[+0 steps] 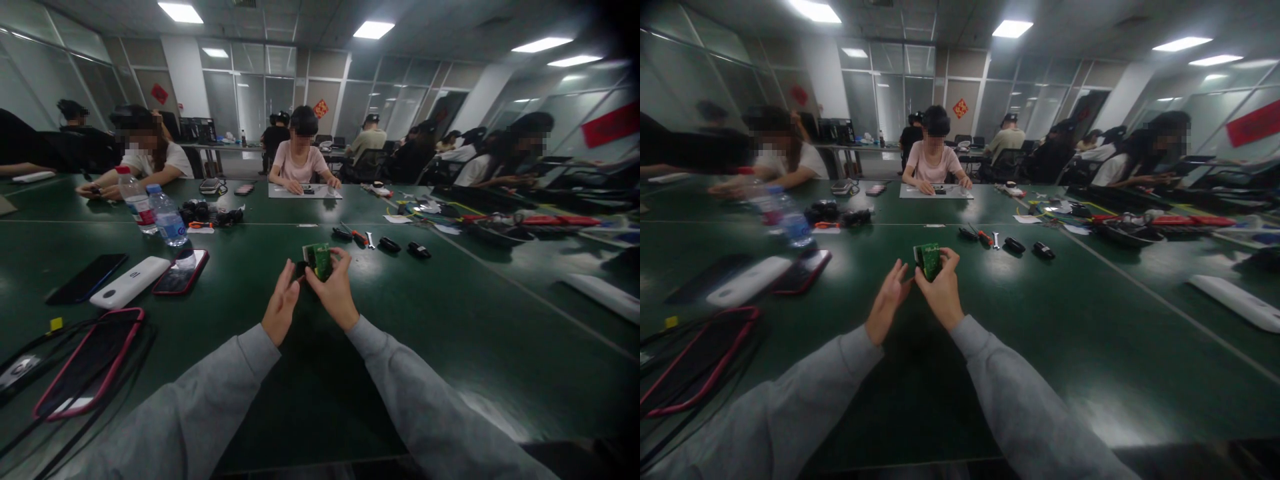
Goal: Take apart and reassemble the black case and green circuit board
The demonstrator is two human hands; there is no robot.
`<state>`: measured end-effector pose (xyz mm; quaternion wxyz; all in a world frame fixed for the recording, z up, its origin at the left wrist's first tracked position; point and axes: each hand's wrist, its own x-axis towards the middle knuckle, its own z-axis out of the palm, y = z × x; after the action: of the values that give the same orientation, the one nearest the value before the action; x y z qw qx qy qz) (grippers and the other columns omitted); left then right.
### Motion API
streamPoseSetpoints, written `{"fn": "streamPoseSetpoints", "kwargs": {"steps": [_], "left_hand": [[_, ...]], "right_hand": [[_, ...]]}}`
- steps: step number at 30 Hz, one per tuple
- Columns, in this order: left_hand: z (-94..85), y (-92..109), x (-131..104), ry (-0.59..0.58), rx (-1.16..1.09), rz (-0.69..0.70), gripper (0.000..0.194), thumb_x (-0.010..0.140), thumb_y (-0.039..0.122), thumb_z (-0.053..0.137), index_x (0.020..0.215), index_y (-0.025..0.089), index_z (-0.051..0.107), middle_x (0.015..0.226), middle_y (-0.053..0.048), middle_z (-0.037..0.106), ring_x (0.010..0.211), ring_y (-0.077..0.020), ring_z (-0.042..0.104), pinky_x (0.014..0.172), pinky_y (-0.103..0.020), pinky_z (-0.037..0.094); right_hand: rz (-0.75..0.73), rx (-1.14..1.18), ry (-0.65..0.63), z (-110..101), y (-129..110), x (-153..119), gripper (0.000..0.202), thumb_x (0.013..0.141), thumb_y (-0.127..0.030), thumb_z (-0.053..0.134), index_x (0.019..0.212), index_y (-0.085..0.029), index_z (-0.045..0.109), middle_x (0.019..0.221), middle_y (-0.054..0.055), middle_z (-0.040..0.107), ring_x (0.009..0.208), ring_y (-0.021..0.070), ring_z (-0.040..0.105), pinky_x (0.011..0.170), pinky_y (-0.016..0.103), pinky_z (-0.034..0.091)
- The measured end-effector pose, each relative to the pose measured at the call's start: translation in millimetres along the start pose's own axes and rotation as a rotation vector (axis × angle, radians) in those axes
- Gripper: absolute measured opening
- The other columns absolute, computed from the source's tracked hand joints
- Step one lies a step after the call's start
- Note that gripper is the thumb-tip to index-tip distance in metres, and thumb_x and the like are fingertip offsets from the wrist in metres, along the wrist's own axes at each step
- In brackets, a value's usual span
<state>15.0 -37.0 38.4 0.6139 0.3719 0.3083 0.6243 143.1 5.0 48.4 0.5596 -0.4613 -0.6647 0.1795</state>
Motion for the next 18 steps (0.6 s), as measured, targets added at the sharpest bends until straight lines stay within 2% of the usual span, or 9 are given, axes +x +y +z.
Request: {"fn": "streamPoseSetpoints", "kwargs": {"steps": [2, 6, 12, 15, 18], "left_hand": [[-11.6, -4.1, 4.2, 0.013, 0.216, 0.162, 0.056, 0.085, 0.040, 0.049, 0.136, 0.023, 0.034, 0.144, -0.011, 0.031, 0.121, -0.0225, 0.046, 0.106, -0.040, 0.029], [-35.2, -12.8, 20.3, 0.040, 0.461, 0.274, 0.058, 0.086, 0.044, 0.043, 0.138, 0.020, 0.029, 0.145, -0.014, 0.028, 0.121, -0.0220, 0.046, 0.105, -0.040, 0.030], [-44.8, -17.5, 27.4, -0.007, 0.577, 0.349, 0.057, 0.088, 0.042, 0.041, 0.138, 0.020, 0.028, 0.143, -0.014, 0.032, 0.118, -0.0213, 0.049, 0.103, -0.041, 0.033], [-46.6, -18.5, 27.5, -0.017, 0.605, 0.341, 0.057, 0.088, 0.042, 0.042, 0.139, 0.020, 0.028, 0.143, -0.015, 0.031, 0.116, -0.0210, 0.050, 0.103, -0.041, 0.034], [-49.9, -19.5, 29.6, -0.017, 0.615, 0.317, 0.058, 0.088, 0.042, 0.042, 0.139, 0.020, 0.027, 0.143, -0.015, 0.031, 0.116, -0.0217, 0.050, 0.102, -0.043, 0.034]], "right_hand": [[0.057, 0.004, -0.010, -6.3, 3.7, 16.5, 0.059, 0.079, -0.031, 0.054, 0.125, -0.021, 0.019, 0.100, 0.007, 0.056, 0.081, 0.0173, 0.061, 0.075, 0.032, 0.049], [0.179, -0.151, -0.223, -9.6, 16.3, 37.7, 0.062, 0.074, -0.030, 0.057, 0.126, -0.023, 0.024, 0.084, 0.002, 0.058, 0.065, 0.0170, 0.060, 0.066, 0.031, 0.049], [0.114, -0.440, -0.393, -6.4, 30.6, 44.4, 0.061, 0.071, -0.033, 0.060, 0.124, -0.023, 0.032, 0.091, 0.005, 0.060, 0.080, 0.0219, 0.061, 0.074, 0.032, 0.047], [0.094, -0.539, -0.458, -21.6, 43.7, 52.2, 0.063, 0.071, -0.034, 0.061, 0.126, -0.023, 0.033, 0.093, 0.006, 0.061, 0.079, 0.0221, 0.061, 0.072, 0.031, 0.047], [0.096, -0.645, -0.474, -55.8, 70.8, 64.3, 0.066, 0.071, -0.036, 0.061, 0.129, -0.021, 0.032, 0.095, 0.007, 0.061, 0.078, 0.0220, 0.061, 0.070, 0.028, 0.046]]}}
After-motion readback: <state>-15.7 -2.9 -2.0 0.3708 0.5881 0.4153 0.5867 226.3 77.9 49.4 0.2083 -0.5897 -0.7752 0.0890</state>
